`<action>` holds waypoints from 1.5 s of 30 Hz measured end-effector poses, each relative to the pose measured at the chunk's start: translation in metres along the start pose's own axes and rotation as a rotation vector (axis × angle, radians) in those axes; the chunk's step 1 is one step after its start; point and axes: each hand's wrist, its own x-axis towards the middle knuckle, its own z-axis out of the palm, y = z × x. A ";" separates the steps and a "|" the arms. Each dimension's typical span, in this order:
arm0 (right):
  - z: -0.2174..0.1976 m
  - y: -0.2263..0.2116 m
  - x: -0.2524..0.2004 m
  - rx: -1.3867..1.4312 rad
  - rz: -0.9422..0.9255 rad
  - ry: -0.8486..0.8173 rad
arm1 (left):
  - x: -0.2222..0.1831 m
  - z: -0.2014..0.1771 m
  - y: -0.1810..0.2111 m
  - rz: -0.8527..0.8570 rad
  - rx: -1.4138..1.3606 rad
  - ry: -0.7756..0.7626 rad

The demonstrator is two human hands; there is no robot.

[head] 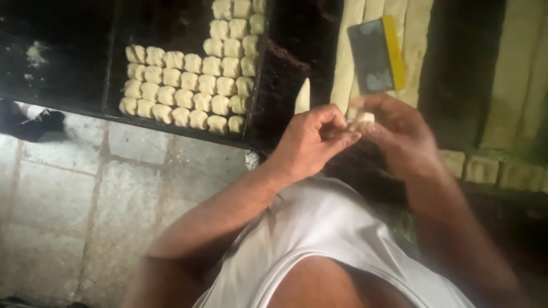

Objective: Shaping and rolling small pieces of dough and placing them into a baking tray.

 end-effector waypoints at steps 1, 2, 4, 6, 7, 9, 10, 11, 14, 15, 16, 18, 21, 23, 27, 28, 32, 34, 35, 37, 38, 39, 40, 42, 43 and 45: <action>-0.006 0.001 0.003 0.061 0.061 -0.055 | -0.001 -0.001 -0.008 0.025 -0.054 -0.004; -0.012 0.003 0.005 0.119 0.125 -0.112 | -0.003 -0.001 -0.016 0.048 -0.112 -0.006; 0.007 -0.018 0.009 -0.142 0.130 -0.058 | -0.002 -0.006 -0.001 0.076 -0.156 -0.001; 0.020 -0.022 0.004 -0.406 0.130 -0.005 | 0.000 -0.009 0.009 0.109 -0.202 0.002; 0.024 -0.017 0.000 -0.681 -0.080 0.077 | 0.002 -0.011 0.011 0.009 -0.135 -0.070; 0.043 -0.014 0.002 -0.941 -0.318 0.151 | 0.006 -0.023 0.009 -0.082 -0.054 -0.128; 0.052 -0.017 0.000 -1.019 -0.550 0.141 | 0.003 -0.024 0.003 -0.108 -0.091 -0.013; 0.060 -0.019 -0.002 -1.087 -0.786 0.127 | 0.001 -0.024 -0.004 -0.134 -0.128 0.102; 0.058 0.008 0.009 -1.123 -0.852 0.076 | 0.001 -0.044 -0.003 -0.422 -0.402 0.051; 0.053 0.014 0.015 -1.125 -0.849 0.066 | 0.000 -0.045 -0.012 -0.426 -0.410 0.057; 0.049 0.020 0.022 -1.077 -0.923 0.030 | 0.001 -0.047 -0.021 -0.299 -0.462 0.111; 0.065 0.003 0.040 -1.028 -1.001 -0.013 | 0.002 -0.059 -0.032 -0.165 -0.514 0.169; 0.111 -0.037 0.065 -1.106 -1.000 -0.054 | 0.002 -0.091 -0.025 -0.012 0.002 0.146; 0.124 -0.034 0.078 -1.225 -0.750 -0.175 | 0.002 -0.121 -0.003 -0.278 0.122 0.055; 0.139 -0.024 0.133 -1.141 -0.507 -0.377 | -0.008 -0.141 -0.068 0.138 0.189 0.351; 0.150 -0.026 0.154 -1.158 -0.297 -0.352 | -0.008 -0.153 -0.066 0.105 0.035 0.339; 0.163 -0.003 0.273 -1.234 -0.341 -0.227 | -0.013 -0.206 -0.049 -0.071 -0.215 0.333; 0.141 0.036 0.338 -1.259 -0.445 -0.191 | -0.017 -0.225 -0.053 -0.067 -0.231 0.352; 0.129 0.056 0.370 -1.276 -0.547 -0.146 | -0.019 -0.234 -0.055 -0.063 -0.242 0.364; 0.136 0.071 0.386 -1.402 -0.610 -0.129 | -0.026 -0.247 -0.059 -0.028 -0.198 0.384; 0.138 0.078 0.393 -1.527 -0.674 -0.099 | -0.029 -0.253 -0.062 0.010 -0.152 0.396; 0.144 0.074 0.392 -1.530 -0.674 -0.108 | -0.031 -0.258 -0.059 0.008 -0.158 0.403; 0.150 0.071 0.389 -1.569 -0.699 -0.124 | -0.033 -0.263 -0.057 -0.098 -0.193 0.385; 0.163 0.051 0.377 -1.610 -0.726 -0.144 | -0.038 -0.269 -0.058 -0.200 -0.231 0.368; 0.170 0.035 0.368 -1.580 -0.746 -0.167 | -0.041 -0.270 -0.061 -0.147 -0.282 0.397; 0.179 0.027 0.363 -1.545 -0.758 -0.189 | -0.043 -0.274 -0.063 -0.100 -0.330 0.421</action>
